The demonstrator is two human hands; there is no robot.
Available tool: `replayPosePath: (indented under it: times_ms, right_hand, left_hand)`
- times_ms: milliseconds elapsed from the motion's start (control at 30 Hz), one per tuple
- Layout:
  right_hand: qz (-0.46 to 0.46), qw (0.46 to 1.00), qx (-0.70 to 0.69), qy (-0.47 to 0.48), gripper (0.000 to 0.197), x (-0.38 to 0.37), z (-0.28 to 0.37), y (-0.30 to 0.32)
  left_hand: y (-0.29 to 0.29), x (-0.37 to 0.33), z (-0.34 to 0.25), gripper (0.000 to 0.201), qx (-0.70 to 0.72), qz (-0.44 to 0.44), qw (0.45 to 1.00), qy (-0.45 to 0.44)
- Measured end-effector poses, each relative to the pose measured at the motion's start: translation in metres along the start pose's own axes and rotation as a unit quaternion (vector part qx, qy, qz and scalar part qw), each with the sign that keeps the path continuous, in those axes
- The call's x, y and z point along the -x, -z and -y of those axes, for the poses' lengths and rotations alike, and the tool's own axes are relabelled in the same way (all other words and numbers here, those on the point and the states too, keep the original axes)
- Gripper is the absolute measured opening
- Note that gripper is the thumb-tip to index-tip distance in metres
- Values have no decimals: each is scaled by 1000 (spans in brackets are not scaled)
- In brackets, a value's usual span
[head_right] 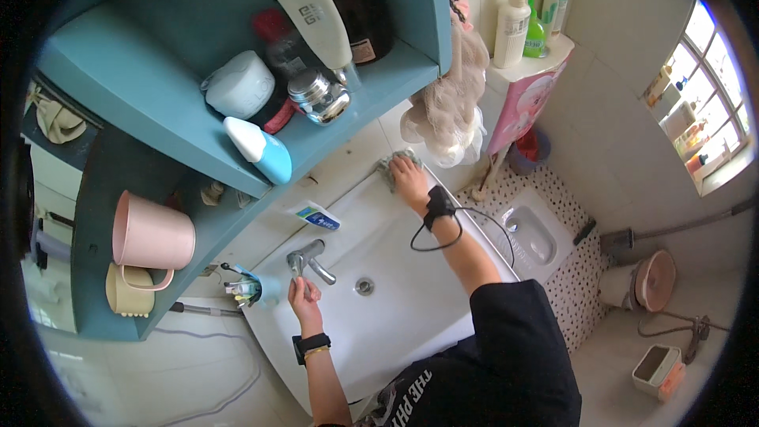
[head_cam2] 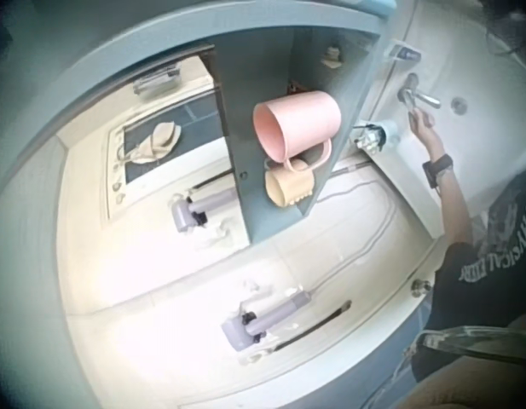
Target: Cleaning a bathroom sink and faucet with a cloth.
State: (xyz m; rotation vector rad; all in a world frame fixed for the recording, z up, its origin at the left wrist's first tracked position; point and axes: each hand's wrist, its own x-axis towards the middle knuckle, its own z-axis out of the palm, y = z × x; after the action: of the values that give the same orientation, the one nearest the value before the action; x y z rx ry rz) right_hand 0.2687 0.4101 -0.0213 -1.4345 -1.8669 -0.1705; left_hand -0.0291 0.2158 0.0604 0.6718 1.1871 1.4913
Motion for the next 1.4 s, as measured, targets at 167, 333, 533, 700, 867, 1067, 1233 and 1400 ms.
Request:
replayPosePath:
  times_ms: [167, 333, 533, 700, 867, 1067, 1233, 1400]
  right_hand:
    - [160, 976, -147, -32, 31, 30, 59, -6]
    - [97, 982, -144, 73, 20, 36, 81, -9]
    - [48, 992, -76, -87, 13, -1, -21, 3]
    - [20, 995, 25, -99, 11, 3, -30, -3]
    - [95, 992, -82, -22, 12, 39, 48, -5]
    - [156, 950, -268, -24, 17, 59, 81, 4]
    - [144, 792, -489, -336, 20, 8, 75, 36]
    - [89, 968, -178, -150, 26, 10, 11, 46]
  left_hand:
    - [1, 1, 2, 24, -4, -12, 1000, 1]
    - [0, 2, -1, 25, -4, -15, 1000, 12]
    - [0, 2, -3, 25, -19, -15, 1000, 7]
    - [-5, 0, 1, 25, -3, -11, 1000, 1]
    - [0, 2, 1, 24, 2, -5, 1000, -1]
    - [-8, 1, 0, 24, -2, -8, 1000, 2]
    - [2, 2, 0, 23, 1, -11, 1000, -5]
    - [-8, 1, -1, 25, 2, -2, 1000, 3]
